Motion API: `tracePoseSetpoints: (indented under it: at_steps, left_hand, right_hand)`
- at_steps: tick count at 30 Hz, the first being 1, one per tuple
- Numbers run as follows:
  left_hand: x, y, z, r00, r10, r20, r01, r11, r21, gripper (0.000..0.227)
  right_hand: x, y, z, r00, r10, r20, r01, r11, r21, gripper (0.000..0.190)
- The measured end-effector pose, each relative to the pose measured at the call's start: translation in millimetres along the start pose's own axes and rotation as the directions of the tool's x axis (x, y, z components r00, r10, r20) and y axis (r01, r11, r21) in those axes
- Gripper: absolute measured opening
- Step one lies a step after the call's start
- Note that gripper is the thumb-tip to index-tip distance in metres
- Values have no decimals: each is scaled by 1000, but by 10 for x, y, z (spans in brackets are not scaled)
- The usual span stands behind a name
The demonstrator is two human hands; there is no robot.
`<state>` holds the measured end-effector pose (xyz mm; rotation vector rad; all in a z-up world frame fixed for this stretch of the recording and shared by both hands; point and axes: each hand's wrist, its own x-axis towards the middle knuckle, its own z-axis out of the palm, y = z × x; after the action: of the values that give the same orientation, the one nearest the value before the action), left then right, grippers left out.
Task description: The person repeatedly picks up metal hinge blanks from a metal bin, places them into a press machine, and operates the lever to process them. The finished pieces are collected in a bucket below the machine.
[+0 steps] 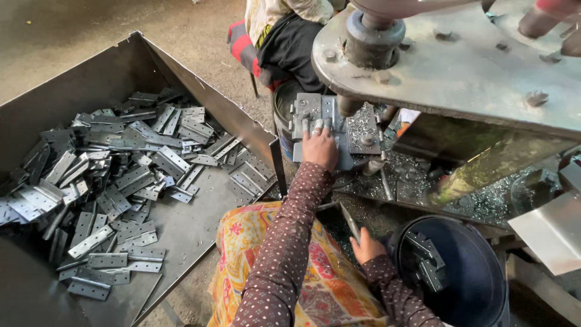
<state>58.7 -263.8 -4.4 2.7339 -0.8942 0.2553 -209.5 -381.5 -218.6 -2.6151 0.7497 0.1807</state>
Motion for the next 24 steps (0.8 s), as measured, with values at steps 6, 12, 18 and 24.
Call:
tracePoseSetpoints:
  at_steps: [6,12,18,24]
  left_hand:
    - [-227,8,-70,996,54,-73,-54,999,-4,19]
    - [-123,-210,-16,997,-68,-45,62,990,-131,28]
    - [-469,-567,-307,991,-77,-105,80,997,23,32]
    - [-1703,-1981,-360,859,-396,-324,405,913,-42,34]
  right_hand:
    - [86,124,102,997,-73,-12,73,997,2,55]
    - [280,-5,-538,984,-105,143,127,980,-153,67]
    - [70,-184,-974,993,-98,64,106,982,-153,68]
    - [146,-37,-1095,988,-115,106,133,975,-181,63]
